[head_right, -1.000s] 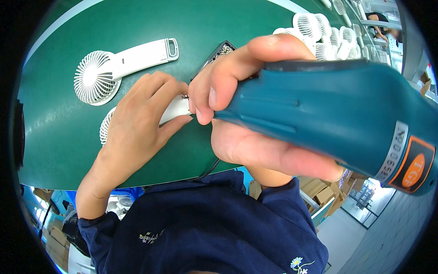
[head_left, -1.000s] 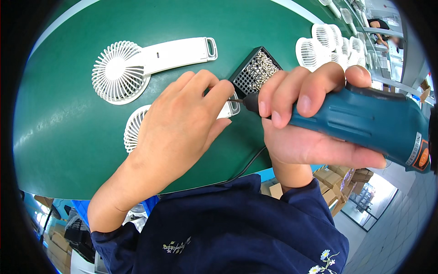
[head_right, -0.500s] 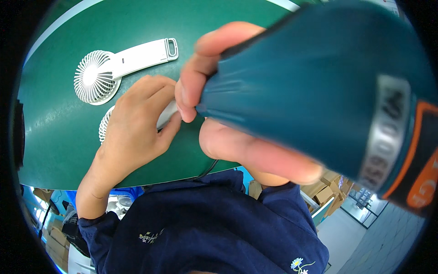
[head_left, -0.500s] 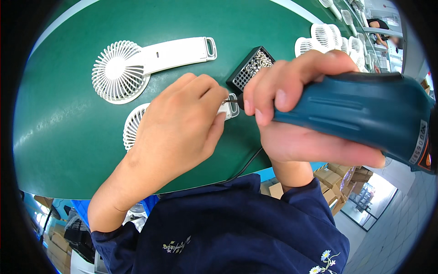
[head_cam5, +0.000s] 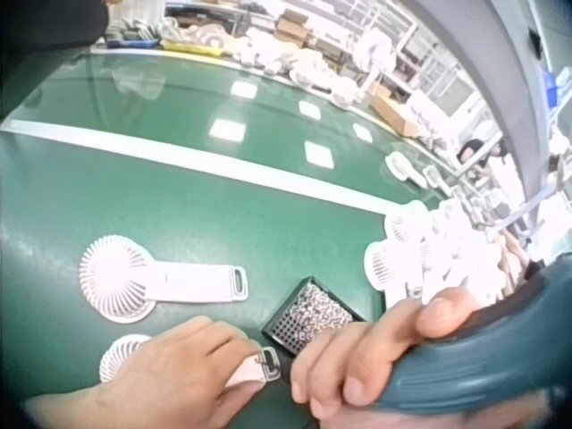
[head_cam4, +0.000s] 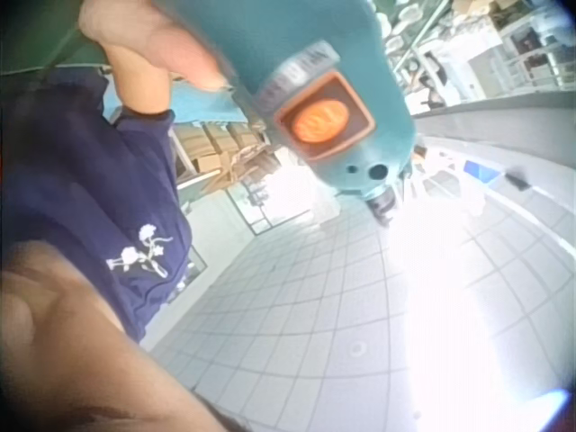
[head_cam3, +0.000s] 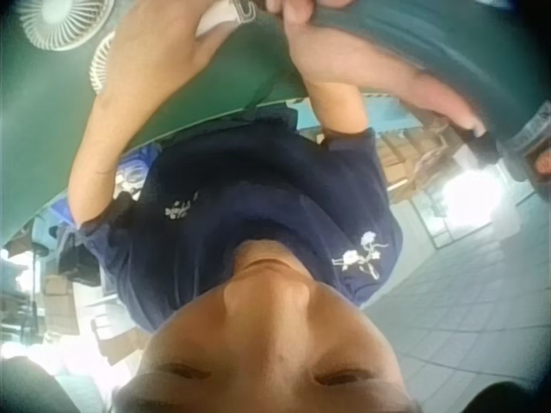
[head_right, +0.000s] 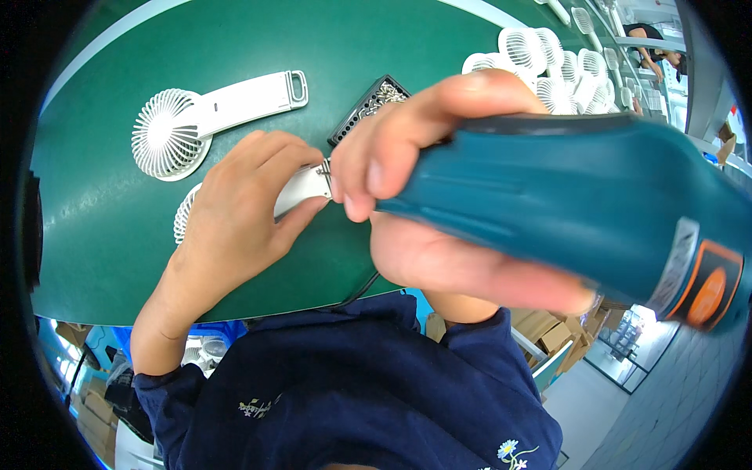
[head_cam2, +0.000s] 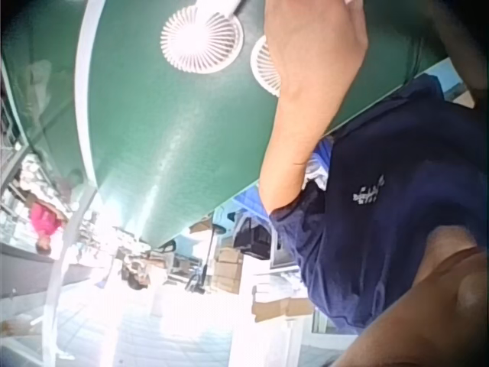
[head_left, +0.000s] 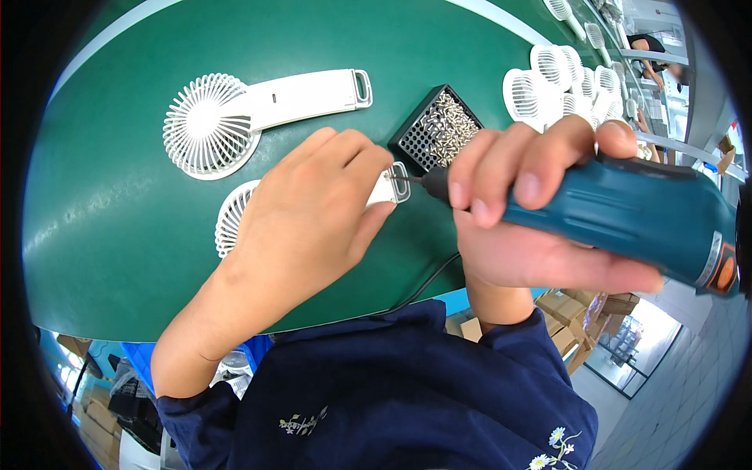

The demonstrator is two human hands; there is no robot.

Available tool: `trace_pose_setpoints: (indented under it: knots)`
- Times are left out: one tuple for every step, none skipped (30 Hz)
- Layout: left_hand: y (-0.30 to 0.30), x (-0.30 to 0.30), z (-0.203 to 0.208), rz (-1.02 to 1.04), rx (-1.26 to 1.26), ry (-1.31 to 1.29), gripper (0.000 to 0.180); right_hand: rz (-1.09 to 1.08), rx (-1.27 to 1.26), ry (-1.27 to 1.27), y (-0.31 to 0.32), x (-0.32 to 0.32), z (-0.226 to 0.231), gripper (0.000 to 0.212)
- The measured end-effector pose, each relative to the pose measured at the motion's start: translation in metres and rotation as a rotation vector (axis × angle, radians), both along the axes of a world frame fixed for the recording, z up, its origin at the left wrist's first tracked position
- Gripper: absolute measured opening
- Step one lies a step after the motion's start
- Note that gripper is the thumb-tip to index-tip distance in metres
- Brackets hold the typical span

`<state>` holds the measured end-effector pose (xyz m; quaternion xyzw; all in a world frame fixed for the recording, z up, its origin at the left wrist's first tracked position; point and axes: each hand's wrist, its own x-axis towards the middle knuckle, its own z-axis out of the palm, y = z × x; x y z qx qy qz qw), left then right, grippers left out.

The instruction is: Assemble the housing of portable handheld fans using an electric screwdriver on an assembly line conveyor.

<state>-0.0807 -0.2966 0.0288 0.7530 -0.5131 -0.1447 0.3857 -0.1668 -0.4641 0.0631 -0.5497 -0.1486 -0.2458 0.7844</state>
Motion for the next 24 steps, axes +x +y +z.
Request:
trace_pose_setpoints:
  knots:
    - [0.0, 0.0, 0.002, 0.012, 0.001, 0.033, 0.031, -0.002, 0.032, 0.001, -0.001, -0.001, 0.003, 0.093]
    - [0.0, 0.0, 0.004, 0.024, 0.002, 0.066, 0.037, -0.032, 0.031, -0.01, 0.0, 0.001, 0.004, 0.091]
    - [0.0, 0.001, 0.003, 0.025, 0.001, 0.063, 0.037, -0.03, 0.03, -0.013, 0.0, 0.002, 0.004, 0.091]
    - [0.001, 0.001, 0.001, 0.004, -0.046, 0.083, 0.035, -0.036, 0.028, -0.024, -0.001, 0.004, 0.004, 0.09]
    - [0.001, 0.002, -0.001, -0.017, -0.091, 0.104, 0.034, -0.041, 0.026, -0.034, -0.001, 0.005, 0.003, 0.089]
    - [0.002, 0.003, -0.002, -0.017, -0.091, 0.102, 0.034, -0.041, 0.027, -0.036, 0.002, 0.005, 0.003, 0.089]
    - [0.003, 0.005, -0.003, -0.028, -0.137, 0.094, 0.027, -0.06, 0.057, -0.033, 0.005, 0.005, 0.003, 0.088]
    - [0.004, 0.006, -0.003, -0.04, -0.183, 0.086, 0.02, -0.08, 0.088, -0.029, 0.007, 0.005, 0.003, 0.087]
    - [0.005, 0.005, -0.004, -0.04, -0.185, 0.086, 0.02, -0.08, 0.087, -0.029, 0.009, 0.004, 0.004, 0.087]
    - [0.005, 0.004, -0.005, -0.016, -0.202, 0.087, 0.016, -0.115, 0.121, -0.032, 0.011, 0.002, 0.006, 0.086]
    - [0.005, 0.004, -0.006, 0.008, -0.22, 0.088, 0.013, -0.151, 0.155, -0.035, 0.013, 0.002, 0.007, 0.084]
    - [0.006, 0.004, -0.006, 0.008, -0.22, 0.088, 0.013, -0.151, 0.156, -0.035, 0.013, 0.002, 0.007, 0.084]
    - [0.006, 0.004, -0.005, 0.001, -0.224, 0.075, 0.013, -0.151, 0.171, -0.04, 0.013, 0.003, 0.008, 0.081]
    - [0.007, 0.004, -0.005, -0.007, -0.229, 0.061, 0.013, -0.151, 0.187, -0.045, 0.013, 0.004, 0.008, 0.078]
    - [0.007, 0.004, -0.003, -0.01, -0.229, 0.063, 0.013, -0.154, 0.186, -0.044, 0.014, 0.004, 0.009, 0.078]
    - [0.007, 0.003, 0.0, 0.006, -0.201, 0.088, 0.013, -0.2, 0.211, -0.053, 0.014, 0.004, 0.011, 0.075]
    - [0.007, 0.002, 0.002, 0.022, -0.172, 0.113, 0.012, -0.247, 0.236, -0.061, 0.014, 0.004, 0.013, 0.072]
    - [0.008, 0.003, 0.005, 0.019, -0.172, 0.113, 0.012, -0.305, 0.227, -0.071, 0.014, 0.005, 0.015, 0.067]
    - [0.008, 0.004, 0.007, 0.035, -0.175, 0.203, 0.012, -0.309, 0.226, -0.073, 0.012, 0.004, 0.016, 0.067]
    - [0.009, 0.004, 0.008, 0.051, -0.179, 0.293, 0.011, -0.326, 0.238, -0.096, 0.009, 0.003, 0.016, 0.066]
    - [0.009, 0.003, 0.006, 0.047, -0.177, 0.294, 0.011, -0.343, 0.252, -0.118, 0.008, 0.002, 0.016, 0.065]
    - [0.009, 0.002, 0.003, 0.099, -0.23, 0.39, 0.01, -0.369, 0.273, -0.138, 0.01, 0.005, 0.017, 0.063]
    - [0.009, 0.002, 0.001, 0.152, -0.283, 0.486, 0.01, -0.369, 0.288, -0.138, 0.011, 0.005, 0.016, 0.063]
    - [0.012, 0.005, 0.001, 0.114, -0.269, 0.482, 0.012, -0.367, 0.303, -0.138, 0.012, 0.005, 0.015, 0.063]
